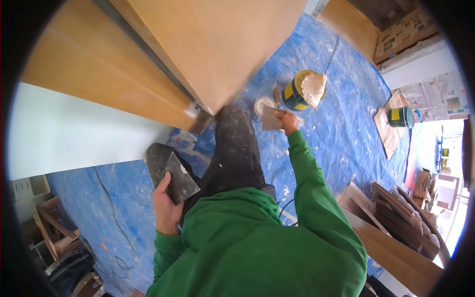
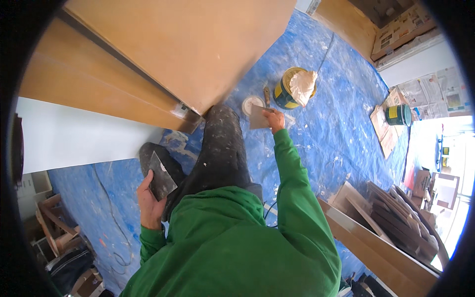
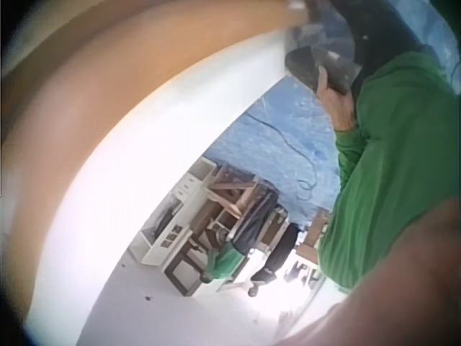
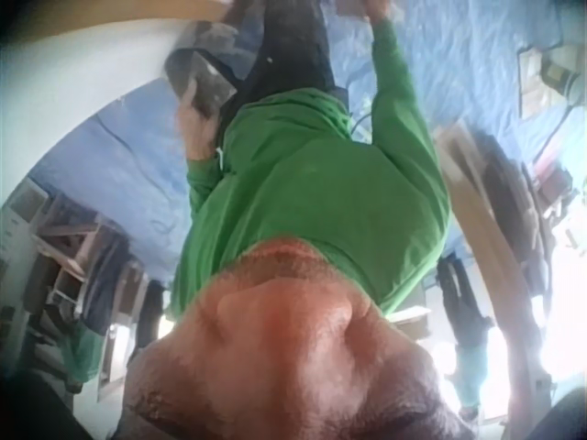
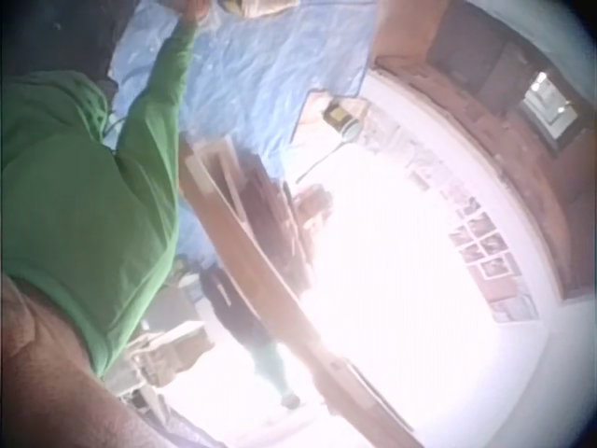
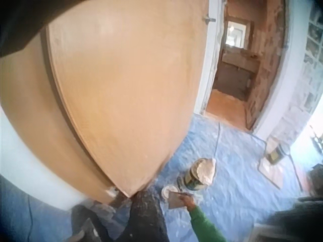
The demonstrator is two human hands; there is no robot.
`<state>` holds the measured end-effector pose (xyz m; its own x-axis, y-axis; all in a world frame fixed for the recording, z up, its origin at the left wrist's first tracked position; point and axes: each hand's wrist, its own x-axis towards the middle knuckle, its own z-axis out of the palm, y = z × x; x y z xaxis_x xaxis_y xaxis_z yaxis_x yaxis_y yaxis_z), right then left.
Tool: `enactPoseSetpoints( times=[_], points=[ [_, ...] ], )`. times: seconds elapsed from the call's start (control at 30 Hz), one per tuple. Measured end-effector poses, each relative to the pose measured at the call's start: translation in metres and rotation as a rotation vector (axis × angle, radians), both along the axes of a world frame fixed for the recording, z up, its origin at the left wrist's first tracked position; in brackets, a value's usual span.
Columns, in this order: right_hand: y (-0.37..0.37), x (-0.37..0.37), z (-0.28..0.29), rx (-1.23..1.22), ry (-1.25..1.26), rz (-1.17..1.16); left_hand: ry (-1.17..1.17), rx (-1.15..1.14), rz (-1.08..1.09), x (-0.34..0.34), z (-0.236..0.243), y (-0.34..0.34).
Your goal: The person applies masking tape to a door frame and then uses a putty knife to apply and smooth wall compound along the edge of the door frame. The person also uses a larger trowel to hold the compound while working.
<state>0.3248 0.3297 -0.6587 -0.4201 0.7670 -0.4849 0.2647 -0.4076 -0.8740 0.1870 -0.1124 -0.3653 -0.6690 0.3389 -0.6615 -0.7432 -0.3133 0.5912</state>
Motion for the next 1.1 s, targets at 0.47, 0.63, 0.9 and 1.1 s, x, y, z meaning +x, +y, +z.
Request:
enactPoseSetpoints(
  times=[0.47,0.63,0.9,1.1],
  points=[
    [-0.023,0.005,0.176,0.724,-0.151,0.190,0.693,-0.146,-0.342,-0.018,-0.122,0.143],
    [-0.076,0.013,0.290,0.843,-0.097,0.248,0.408,0.069,-0.168,-0.009,-0.057,0.205],
    [-0.135,0.004,0.359,1.402,-0.006,0.311,0.698,0.073,-0.087,0.007,-0.019,0.190],
    [-0.164,-0.010,0.361,1.578,-0.063,0.363,0.847,0.023,-0.065,0.013,0.004,0.172]
  ],
)
